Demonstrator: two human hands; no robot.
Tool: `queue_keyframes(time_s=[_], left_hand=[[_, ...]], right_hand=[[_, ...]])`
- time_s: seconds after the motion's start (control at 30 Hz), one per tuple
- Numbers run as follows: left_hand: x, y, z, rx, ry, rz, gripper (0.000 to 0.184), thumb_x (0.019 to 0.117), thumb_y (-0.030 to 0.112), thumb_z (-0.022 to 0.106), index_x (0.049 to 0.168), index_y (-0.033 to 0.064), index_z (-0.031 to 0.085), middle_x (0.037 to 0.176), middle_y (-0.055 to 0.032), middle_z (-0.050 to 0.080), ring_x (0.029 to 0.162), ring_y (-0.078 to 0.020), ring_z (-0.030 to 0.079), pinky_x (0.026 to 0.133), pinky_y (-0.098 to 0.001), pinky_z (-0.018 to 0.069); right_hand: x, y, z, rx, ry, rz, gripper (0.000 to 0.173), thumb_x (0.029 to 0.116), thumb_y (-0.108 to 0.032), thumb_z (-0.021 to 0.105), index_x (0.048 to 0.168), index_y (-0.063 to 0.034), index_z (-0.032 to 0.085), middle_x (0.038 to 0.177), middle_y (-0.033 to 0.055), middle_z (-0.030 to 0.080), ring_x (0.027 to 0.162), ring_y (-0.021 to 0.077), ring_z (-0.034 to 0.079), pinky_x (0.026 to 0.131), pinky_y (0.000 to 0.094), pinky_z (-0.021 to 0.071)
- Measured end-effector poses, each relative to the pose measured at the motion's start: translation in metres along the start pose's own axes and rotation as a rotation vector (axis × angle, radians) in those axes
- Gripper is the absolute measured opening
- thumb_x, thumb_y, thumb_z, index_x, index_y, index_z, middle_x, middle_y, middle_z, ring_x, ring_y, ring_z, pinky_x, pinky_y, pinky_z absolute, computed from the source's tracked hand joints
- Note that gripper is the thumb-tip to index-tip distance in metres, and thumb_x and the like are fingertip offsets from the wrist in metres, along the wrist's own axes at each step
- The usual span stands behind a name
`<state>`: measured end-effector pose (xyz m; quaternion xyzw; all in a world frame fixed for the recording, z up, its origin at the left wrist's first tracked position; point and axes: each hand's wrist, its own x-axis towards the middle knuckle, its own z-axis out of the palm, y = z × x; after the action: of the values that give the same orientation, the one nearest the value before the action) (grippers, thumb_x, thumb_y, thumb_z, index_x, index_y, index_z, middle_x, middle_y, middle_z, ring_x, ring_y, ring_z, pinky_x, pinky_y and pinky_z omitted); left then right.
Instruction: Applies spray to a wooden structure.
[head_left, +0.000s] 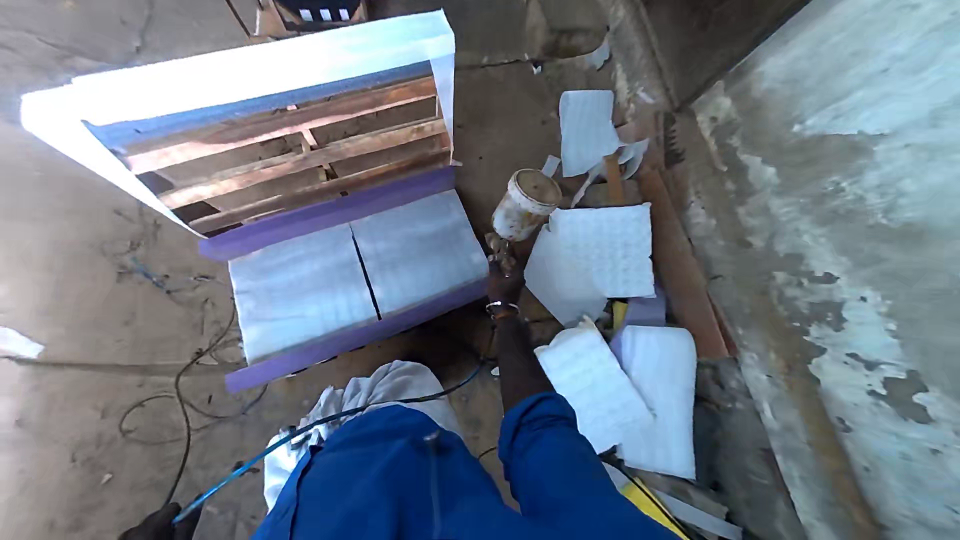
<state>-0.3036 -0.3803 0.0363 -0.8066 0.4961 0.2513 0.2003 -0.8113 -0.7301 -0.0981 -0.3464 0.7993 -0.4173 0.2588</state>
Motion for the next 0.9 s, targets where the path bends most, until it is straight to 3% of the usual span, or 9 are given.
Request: queue_keyframes(time_s=[0.1, 0.3, 0.5, 0.7, 0.83, 0.9], left_hand=[[-0.002, 0.003, 0.002, -0.051, -0.002, 0.015, 0.055, 0.1061, 0.044, 0.041, 0.114, -0.0017, 0.069, 0.113, -0.0275, 0.07, 0.113, -0.0462, 0.066, 0.096, -0.0682, 0.0465], [0.0, 0.008, 0.003, -0.1, -0.013, 0.063, 0.051, 0.1056, 0.04, 0.043, 0.115, -0.0043, 0.068, 0.113, -0.0297, 0.069, 0.112, -0.049, 0.065, 0.096, -0.0692, 0.0465], [0.004, 0.01, 0.006, -0.133, 0.006, 0.089, 0.05, 0.1049, 0.039, 0.043, 0.107, -0.0047, 0.068, 0.104, -0.0297, 0.069, 0.104, -0.0497, 0.067, 0.089, -0.0696, 0.0484], [0.004, 0.015, 0.015, -0.184, 0.025, 0.126, 0.049, 0.1042, 0.039, 0.045, 0.105, -0.0044, 0.068, 0.103, -0.03, 0.069, 0.102, -0.0506, 0.066, 0.088, -0.0703, 0.0484], [0.001, 0.023, 0.019, -0.222, 0.061, 0.162, 0.048, 0.1038, 0.038, 0.046, 0.103, -0.005, 0.067, 0.101, -0.0298, 0.069, 0.101, -0.0506, 0.066, 0.087, -0.0696, 0.0481], [-0.001, 0.028, 0.017, -0.217, 0.07, 0.177, 0.048, 0.1043, 0.038, 0.046, 0.104, -0.0047, 0.068, 0.1, -0.0295, 0.069, 0.1, -0.0503, 0.066, 0.088, -0.0688, 0.0484]], right_hand=[[-0.001, -0.007, -0.006, -0.015, -0.02, 0.065, 0.045, 0.0964, -0.03, 0.072, 0.123, 0.0056, 0.066, 0.116, 0.026, 0.069, 0.11, 0.0369, 0.067, 0.101, 0.0532, 0.0501], [0.005, 0.007, -0.012, 0.001, -0.005, -0.05, 0.045, 0.0953, -0.028, 0.073, 0.124, 0.0062, 0.066, 0.117, 0.0267, 0.069, 0.111, 0.0373, 0.066, 0.101, 0.0531, 0.0504], [0.01, 0.003, -0.012, 0.042, -0.03, 0.006, 0.043, 0.0957, -0.03, 0.073, 0.124, 0.0019, 0.066, 0.105, 0.0225, 0.071, 0.092, 0.0337, 0.071, 0.088, 0.0538, 0.0573], [0.021, -0.007, -0.017, -0.061, -0.076, -0.035, 0.045, 0.0948, -0.029, 0.074, 0.125, 0.0038, 0.066, 0.11, 0.0244, 0.071, 0.098, 0.0361, 0.07, 0.093, 0.0545, 0.0549], [0.033, -0.009, -0.016, -0.095, -0.114, -0.057, 0.043, 0.0954, -0.03, 0.073, 0.127, -0.001, 0.066, 0.109, 0.0214, 0.072, 0.093, 0.0331, 0.072, 0.088, 0.0538, 0.0581], [0.038, -0.015, -0.015, -0.157, -0.108, -0.07, 0.043, 0.0955, -0.031, 0.072, 0.127, -0.0016, 0.067, 0.111, 0.0212, 0.072, 0.099, 0.0344, 0.071, 0.092, 0.0557, 0.0553]])
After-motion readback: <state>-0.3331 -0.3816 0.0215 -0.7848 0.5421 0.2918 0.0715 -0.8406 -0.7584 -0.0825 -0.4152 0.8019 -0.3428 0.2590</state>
